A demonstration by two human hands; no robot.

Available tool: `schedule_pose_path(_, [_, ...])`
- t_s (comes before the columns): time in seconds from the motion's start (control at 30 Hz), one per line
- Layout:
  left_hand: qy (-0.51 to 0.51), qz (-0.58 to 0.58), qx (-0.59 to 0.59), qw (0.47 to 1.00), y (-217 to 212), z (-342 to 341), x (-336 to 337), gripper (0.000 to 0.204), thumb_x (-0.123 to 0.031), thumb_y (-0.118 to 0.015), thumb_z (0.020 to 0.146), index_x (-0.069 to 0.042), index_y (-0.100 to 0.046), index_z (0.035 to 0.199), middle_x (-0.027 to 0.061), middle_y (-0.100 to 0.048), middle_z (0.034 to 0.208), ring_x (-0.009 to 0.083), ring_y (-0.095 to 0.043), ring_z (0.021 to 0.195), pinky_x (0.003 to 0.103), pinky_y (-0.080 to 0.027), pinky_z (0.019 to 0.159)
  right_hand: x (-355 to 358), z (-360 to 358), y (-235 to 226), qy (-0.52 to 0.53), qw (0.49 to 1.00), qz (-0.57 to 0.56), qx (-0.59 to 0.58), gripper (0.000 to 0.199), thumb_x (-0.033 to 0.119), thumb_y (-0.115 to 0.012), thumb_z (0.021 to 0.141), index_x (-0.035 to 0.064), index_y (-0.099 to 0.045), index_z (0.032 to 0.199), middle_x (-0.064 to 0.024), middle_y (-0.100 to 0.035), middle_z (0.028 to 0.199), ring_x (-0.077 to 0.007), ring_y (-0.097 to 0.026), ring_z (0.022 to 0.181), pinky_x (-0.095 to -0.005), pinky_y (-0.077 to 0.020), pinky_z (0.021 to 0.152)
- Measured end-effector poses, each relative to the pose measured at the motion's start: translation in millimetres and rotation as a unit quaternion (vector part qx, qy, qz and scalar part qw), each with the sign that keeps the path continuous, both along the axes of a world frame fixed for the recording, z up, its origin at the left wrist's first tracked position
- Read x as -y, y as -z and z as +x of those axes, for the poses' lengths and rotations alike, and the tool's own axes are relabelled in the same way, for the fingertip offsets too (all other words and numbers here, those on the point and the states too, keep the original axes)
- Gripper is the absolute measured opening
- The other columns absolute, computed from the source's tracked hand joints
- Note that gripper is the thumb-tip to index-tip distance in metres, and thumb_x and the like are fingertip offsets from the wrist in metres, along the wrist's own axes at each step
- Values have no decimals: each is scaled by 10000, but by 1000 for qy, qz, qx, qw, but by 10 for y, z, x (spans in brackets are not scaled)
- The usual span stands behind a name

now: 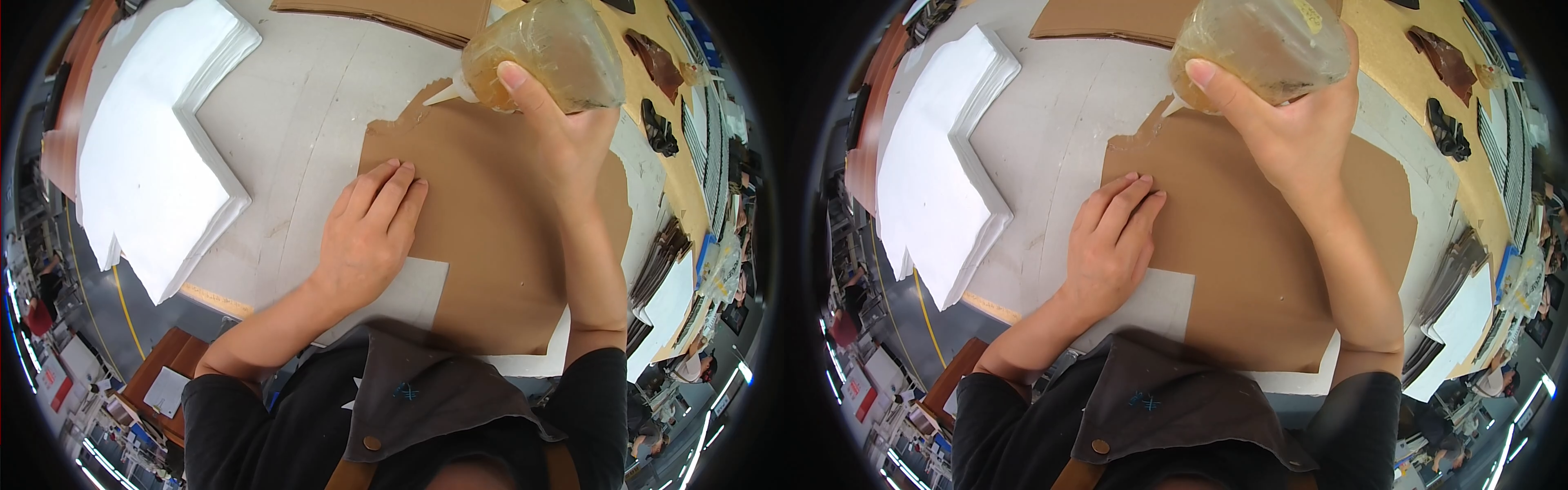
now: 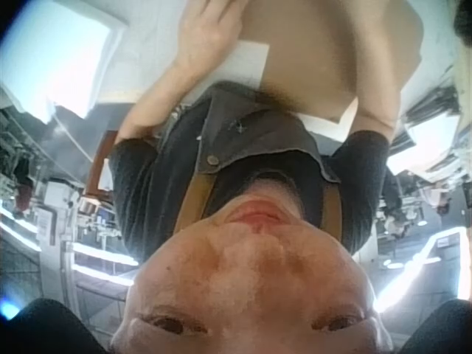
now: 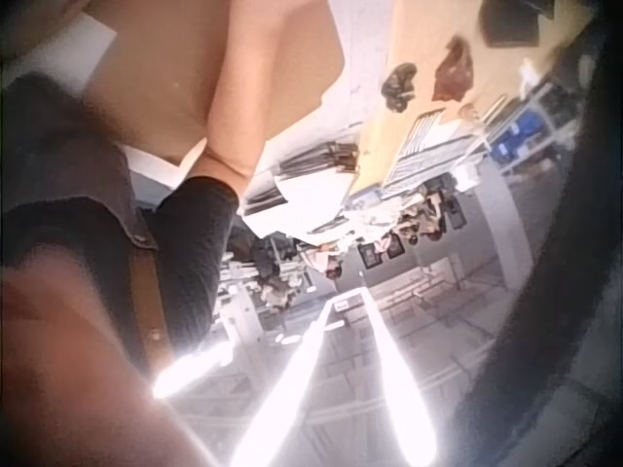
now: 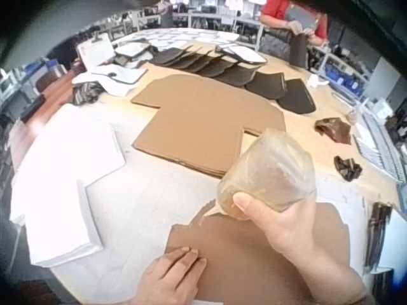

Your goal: Glue and align leather pieces and reinforcement materials.

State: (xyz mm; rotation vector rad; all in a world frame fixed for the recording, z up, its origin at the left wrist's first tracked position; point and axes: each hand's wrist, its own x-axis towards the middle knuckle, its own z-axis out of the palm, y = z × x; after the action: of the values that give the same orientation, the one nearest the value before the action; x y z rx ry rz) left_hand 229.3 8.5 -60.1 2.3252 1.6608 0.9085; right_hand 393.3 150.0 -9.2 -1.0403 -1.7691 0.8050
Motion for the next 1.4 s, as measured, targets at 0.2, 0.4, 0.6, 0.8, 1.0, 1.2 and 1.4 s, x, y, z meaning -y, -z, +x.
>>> schedule_pose_path(0.2, [5, -5, 6, 1000, 5, -3, -4, 399, 82, -601, 611, 49, -625, 1007, 146, -576, 1082, 307, -556, 1007, 374, -481, 808, -77, 8, 1, 4, 999, 37, -7, 227, 120, -728, 763, -6, -609, 911, -24, -602, 810, -107, -546, 717, -237, -438, 658])
schedule_pose_path(0.4, [6, -6, 8, 1000, 14, -5, -6, 399, 92, -595, 618, 49, -621, 1014, 150, -574, 1085, 320, -557, 1001, 376, -483, 810, -132, 104, -26, 8, 999, 44, 9, 217, 115, -723, 766, -9, -613, 906, -20, -599, 790, -105, -528, 696, -235, -421, 641])
schedule_pose_path(0.6, [-1, -10, -1, 1000, 16, 1, 5, 397, 87, -603, 634, 37, -617, 1028, 150, -573, 1093, 326, -555, 1006, 383, -480, 820, -161, 246, -25, 21, 998, 52, 17, 220, 117, -719, 774, -6, -609, 918, -18, -590, 790, -99, -513, 685, -232, -413, 633])
schedule_pose_path(0.8, [1, -15, -2, 1000, 24, -7, 6, 385, 76, -604, 662, 25, -614, 1043, 146, -574, 1101, 323, -549, 1021, 387, -469, 842, -128, 407, -24, 64, 998, 7, 0, 281, 118, -724, 773, -12, -588, 981, -27, -593, 842, -100, -529, 719, -228, -429, 666])
schedule_pose_path(1.0, [5, -16, -16, 1000, -5, -14, 1, 363, 69, -596, 691, 22, -612, 1050, 141, -573, 1115, 325, -543, 1034, 394, -461, 859, -70, 582, -36, 81, 997, 13, -18, 274, 117, -726, 769, -10, -593, 972, -30, -594, 835, -104, -540, 734, -227, -431, 657])
schedule_pose_path(1.2, [12, 4, -48, 999, -30, -26, -20, 346, 50, -602, 668, 38, -620, 1014, 153, -578, 1088, 313, -558, 997, 381, -479, 810, -35, 840, -48, 113, 993, 27, 2, 265, 117, -723, 769, -10, -593, 962, -31, -591, 826, -102, -540, 719, -224, -432, 630])
schedule_pose_path(1.4, [11, -15, -46, 999, -34, -16, -11, 326, 76, -573, 731, 23, -608, 1050, 147, -576, 1120, 332, -545, 1029, 401, -459, 858, 17, 1067, -75, 152, 987, 57, 4, 285, 121, -722, 770, -18, -586, 979, -35, -588, 821, -97, -541, 698, -221, -433, 591])
